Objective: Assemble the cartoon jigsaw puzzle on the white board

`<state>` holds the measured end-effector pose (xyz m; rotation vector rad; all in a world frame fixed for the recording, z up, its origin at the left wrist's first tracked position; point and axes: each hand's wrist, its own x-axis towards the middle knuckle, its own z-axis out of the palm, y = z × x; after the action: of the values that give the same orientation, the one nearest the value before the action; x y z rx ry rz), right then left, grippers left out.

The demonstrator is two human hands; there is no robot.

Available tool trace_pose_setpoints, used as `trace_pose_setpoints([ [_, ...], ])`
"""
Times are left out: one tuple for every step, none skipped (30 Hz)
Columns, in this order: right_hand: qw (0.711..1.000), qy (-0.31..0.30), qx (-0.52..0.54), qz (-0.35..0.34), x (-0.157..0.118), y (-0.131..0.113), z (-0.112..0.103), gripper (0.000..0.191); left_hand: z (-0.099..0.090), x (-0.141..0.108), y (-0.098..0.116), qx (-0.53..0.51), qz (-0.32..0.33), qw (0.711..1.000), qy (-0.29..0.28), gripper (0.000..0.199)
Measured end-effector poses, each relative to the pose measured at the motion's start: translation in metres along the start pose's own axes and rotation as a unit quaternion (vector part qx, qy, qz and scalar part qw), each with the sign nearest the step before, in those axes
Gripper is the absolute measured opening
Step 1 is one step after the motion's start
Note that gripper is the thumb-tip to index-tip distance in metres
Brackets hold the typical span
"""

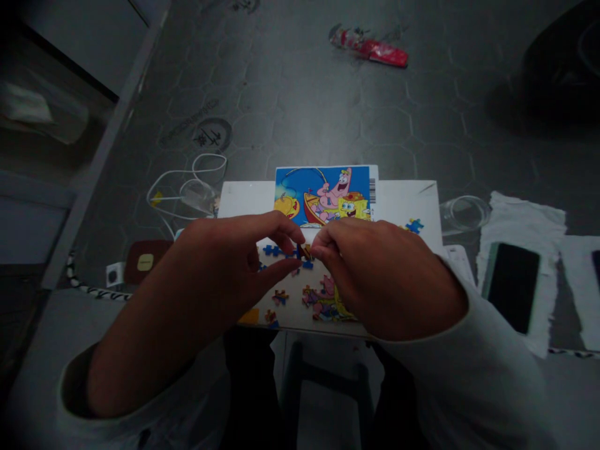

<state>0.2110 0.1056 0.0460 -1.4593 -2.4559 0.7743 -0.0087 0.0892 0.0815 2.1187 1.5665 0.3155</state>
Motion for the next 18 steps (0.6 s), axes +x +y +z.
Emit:
trace_pose_setpoints([
  [1.0, -0.002, 0.001, 0.0, 0.0, 0.0, -0.001, 0.039, 0.0, 0.0, 0.0, 0.003, 0.0, 1.0, 0.0, 0.017],
  [1.0, -0.003, 0.001, -0.001, 0.0, 0.0, -0.001, 0.039, 0.0, 0.0, 0.0, 0.008, -0.002, 1.0, -0.002, 0.017],
  [1.0, -0.001, 0.002, -0.003, 0.001, 0.001, -0.001, 0.039, 0.0, 0.0, 0.0, 0.012, -0.004, 1.0, -0.006, 0.016],
  [1.0, -0.001, 0.002, -0.006, 0.001, 0.001, -0.001, 0.039, -0.001, 0.0, 0.001, 0.019, -0.007, 1.0, -0.009, 0.015],
  [1.0, 0.0, 0.004, -0.01, 0.001, 0.002, -0.001, 0.039, -0.001, 0.0, 0.001, 0.026, -0.009, 1.0, -0.013, 0.014],
  [1.0, 0.002, 0.004, -0.013, 0.002, 0.002, -0.002, 0.038, -0.001, 0.0, 0.001, 0.034, -0.01, 0.999, -0.015, 0.013],
  [1.0, 0.005, 0.003, -0.015, 0.002, 0.003, -0.002, 0.038, -0.001, 0.0, 0.001, 0.041, -0.01, 0.999, -0.016, 0.013],
  [1.0, 0.01, 0.001, -0.017, 0.002, 0.003, -0.002, 0.036, -0.001, 0.0, 0.001, 0.046, -0.009, 0.999, -0.017, 0.013],
  [1.0, 0.013, -0.002, -0.019, 0.002, 0.003, -0.003, 0.034, 0.0, 0.0, 0.001, 0.049, -0.008, 0.999, -0.017, 0.014],
  [1.0, 0.015, -0.005, -0.021, 0.003, 0.003, -0.004, 0.03, 0.0, 0.0, 0.001, 0.051, -0.007, 0.998, -0.019, 0.015],
  [1.0, 0.014, -0.007, -0.024, 0.003, 0.002, -0.005, 0.025, 0.0, 0.0, 0.001, 0.053, -0.008, 0.998, -0.022, 0.015],
  [0.999, 0.012, -0.01, -0.028, 0.003, 0.002, -0.006, 0.021, 0.0, 0.0, 0.001, 0.056, -0.01, 0.998, -0.026, 0.015],
  [0.999, 0.011, -0.014, -0.035, 0.003, 0.002, -0.008, 0.018, -0.001, 0.0, 0.001, 0.059, -0.013, 0.998, -0.029, 0.016],
  [0.999, 0.01, -0.019, -0.043, 0.004, 0.002, -0.009, 0.018, -0.001, 0.0, 0.001, 0.064, -0.016, 0.997, -0.032, 0.015],
  [0.998, 0.009, -0.023, -0.05, 0.004, 0.003, -0.01, 0.021, -0.001, 0.0, 0.001, 0.068, -0.018, 0.997, -0.036, 0.015],
  [0.998, 0.009, -0.025, -0.056, 0.005, 0.003, -0.011, 0.025, -0.002, 0.001, 0.001, 0.072, -0.018, 0.997, -0.036, 0.015],
  [0.998, 0.008, -0.026, -0.059, 0.005, 0.004, -0.012, 0.028, -0.002, 0.001, 0.002, 0.074, -0.019, 0.996, -0.037, 0.014],
  [0.998, 0.005, -0.024, -0.059, 0.006, 0.004, -0.012, 0.028, -0.003, 0.002, 0.002, 0.076, -0.019, 0.996, -0.039, 0.013],
])
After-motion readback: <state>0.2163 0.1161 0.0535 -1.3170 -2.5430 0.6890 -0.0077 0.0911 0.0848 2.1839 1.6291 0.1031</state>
